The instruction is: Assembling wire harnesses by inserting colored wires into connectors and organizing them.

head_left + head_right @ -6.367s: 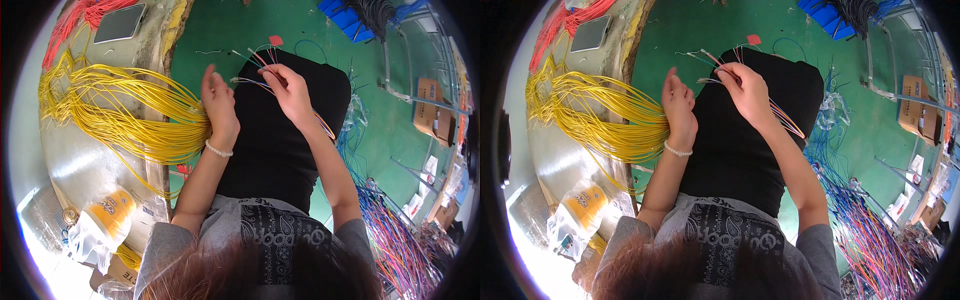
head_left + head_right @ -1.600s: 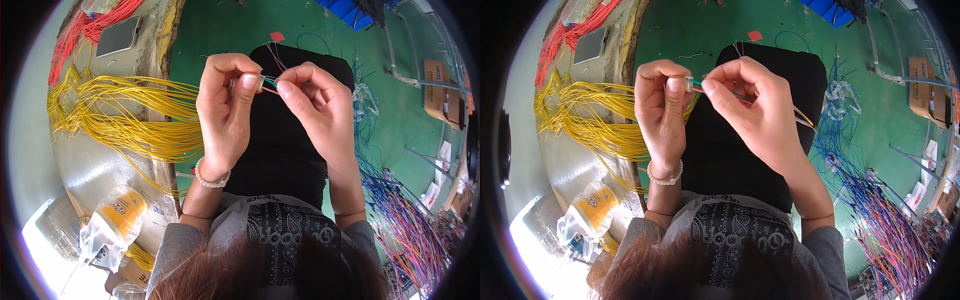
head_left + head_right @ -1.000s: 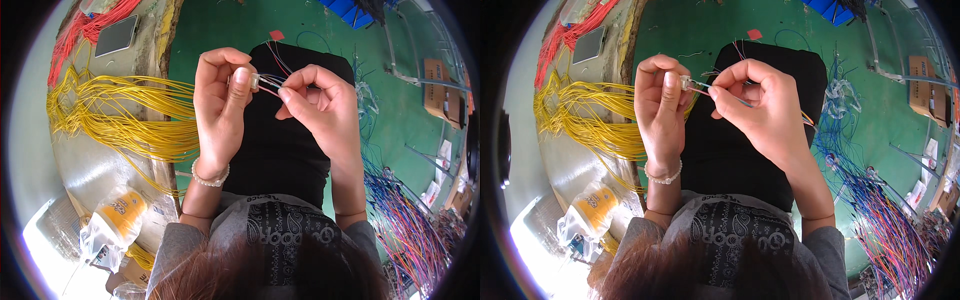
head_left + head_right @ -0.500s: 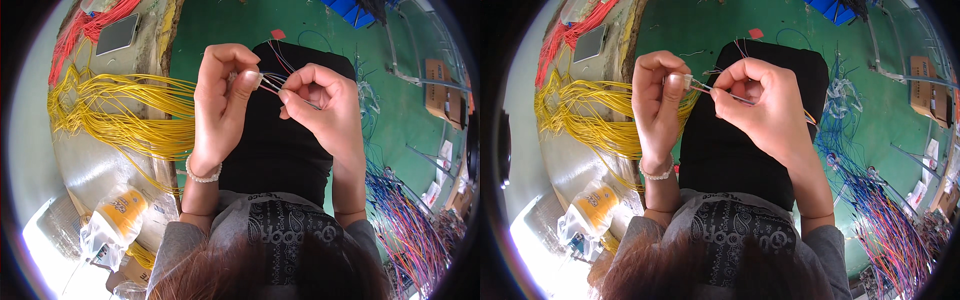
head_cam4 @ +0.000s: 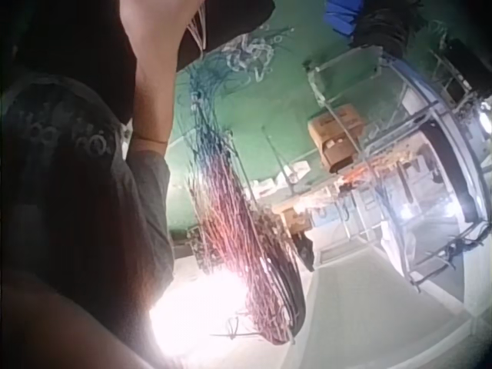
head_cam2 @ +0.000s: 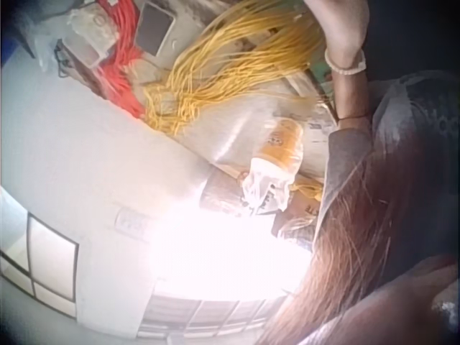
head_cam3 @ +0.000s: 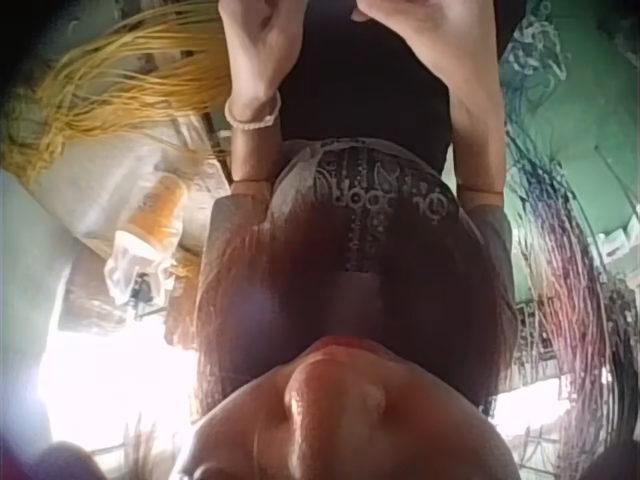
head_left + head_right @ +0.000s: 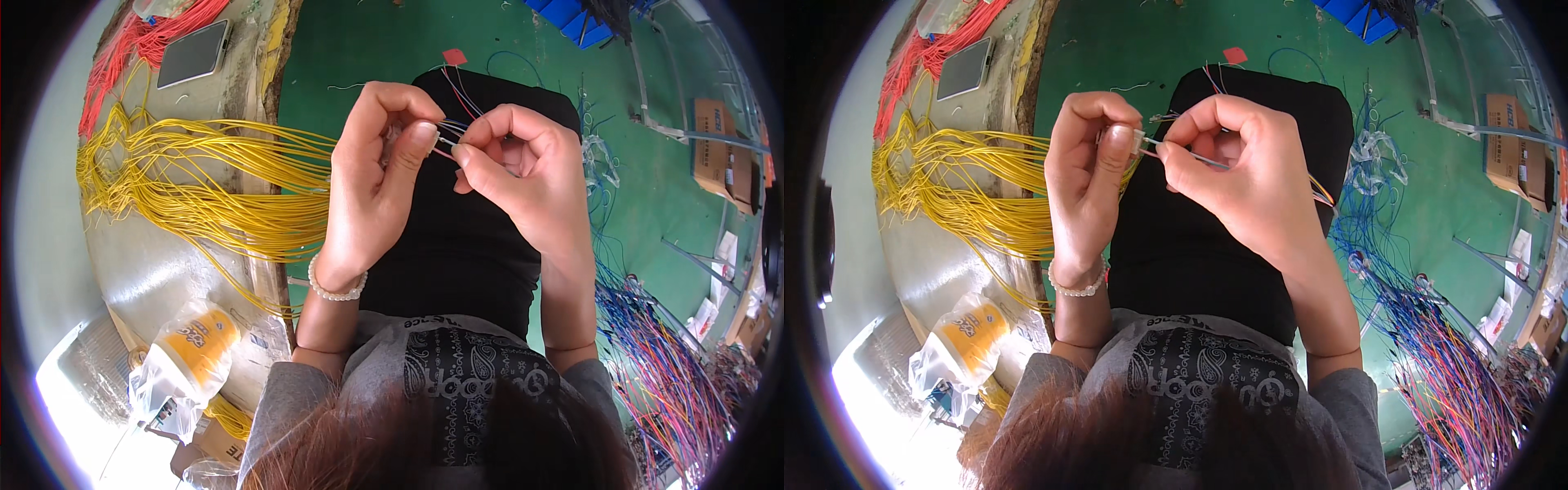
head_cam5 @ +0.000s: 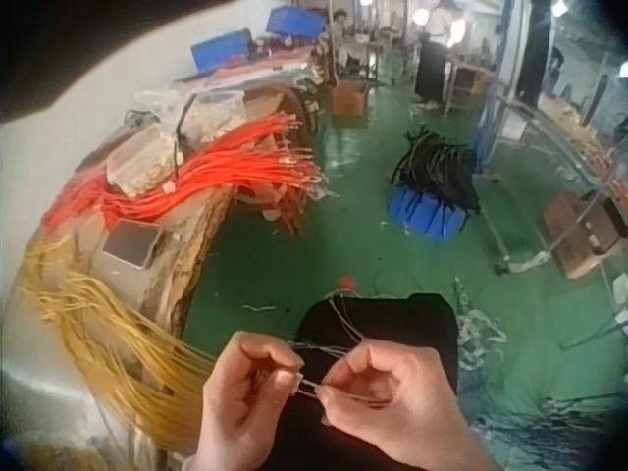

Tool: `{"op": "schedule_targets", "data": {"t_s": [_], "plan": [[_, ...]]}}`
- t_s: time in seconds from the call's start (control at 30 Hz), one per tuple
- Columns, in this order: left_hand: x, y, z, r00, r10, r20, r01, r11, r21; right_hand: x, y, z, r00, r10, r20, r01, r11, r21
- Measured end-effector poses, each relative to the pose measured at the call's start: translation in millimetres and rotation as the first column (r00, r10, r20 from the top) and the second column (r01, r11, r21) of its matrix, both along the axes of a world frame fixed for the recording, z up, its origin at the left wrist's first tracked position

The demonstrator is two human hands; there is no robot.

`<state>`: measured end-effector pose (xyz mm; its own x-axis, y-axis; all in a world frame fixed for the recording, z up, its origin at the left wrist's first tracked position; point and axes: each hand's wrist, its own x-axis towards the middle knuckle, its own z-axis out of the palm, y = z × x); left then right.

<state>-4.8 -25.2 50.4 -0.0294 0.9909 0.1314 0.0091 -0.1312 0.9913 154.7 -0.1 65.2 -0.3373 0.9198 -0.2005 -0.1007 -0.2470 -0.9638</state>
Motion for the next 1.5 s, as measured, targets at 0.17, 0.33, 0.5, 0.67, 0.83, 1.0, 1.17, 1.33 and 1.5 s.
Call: {"op": "schedule_targets", "data": {"t_s": [0.17,0.33,0.5,0.67,0.83,1.0,1.17,1.33,1.5], "plan": [[2.0,0.4,0.2,0.994,0.006,-0.111,-0.001,0.999,0.050,-4.0,-0.3,-6.4,0.998,-0.009,-0.054,0.008,1.000,-0.023],[-3.4,-1.5,2.5,0.965,0.026,-0.260,-0.043,0.997,-0.057,17.5,14.9,-21.6,0.997,0.068,0.045,-0.072,0.994,0.088],[-20.2,-1.6,-12.4,0.752,-0.118,-0.648,0.032,0.989,-0.144,57.4,30.3,-55.6,0.754,-0.018,0.657,-0.143,0.971,0.191],[-27.0,-7.2,-34.9,0.466,-0.152,-0.872,0.015,0.986,-0.164,63.6,13.6,-113.1,0.451,-0.209,0.868,-0.276,0.892,0.358],[-24.2,-7.7,-48.2,0.289,-0.130,-0.948,-0.077,0.984,-0.158,70.2,13.1,-148.5,0.455,-0.193,0.869,-0.388,0.836,0.388],[-26.8,-3.8,-51.7,0.149,-0.048,-0.988,-0.138,0.988,-0.069,68.3,9.0,-168.2,0.648,-0.167,0.743,-0.148,0.930,0.338],[1.4,-5.3,-77.5,0.730,-0.020,-0.683,-0.118,0.981,-0.155,64.5,3.1,-173.2,0.684,-0.278,0.674,-0.080,0.890,0.449],[36.6,6.1,-140.1,0.902,-0.138,-0.408,-0.107,0.846,-0.523,58.5,-2.6,-169.3,0.684,-0.320,0.656,-0.021,0.890,0.455],[38.7,18.2,-157.1,0.982,0.094,-0.164,-0.158,0.884,-0.441,56.4,-8.8,-159.1,0.746,-0.305,0.592,-0.064,0.852,0.519]]}}
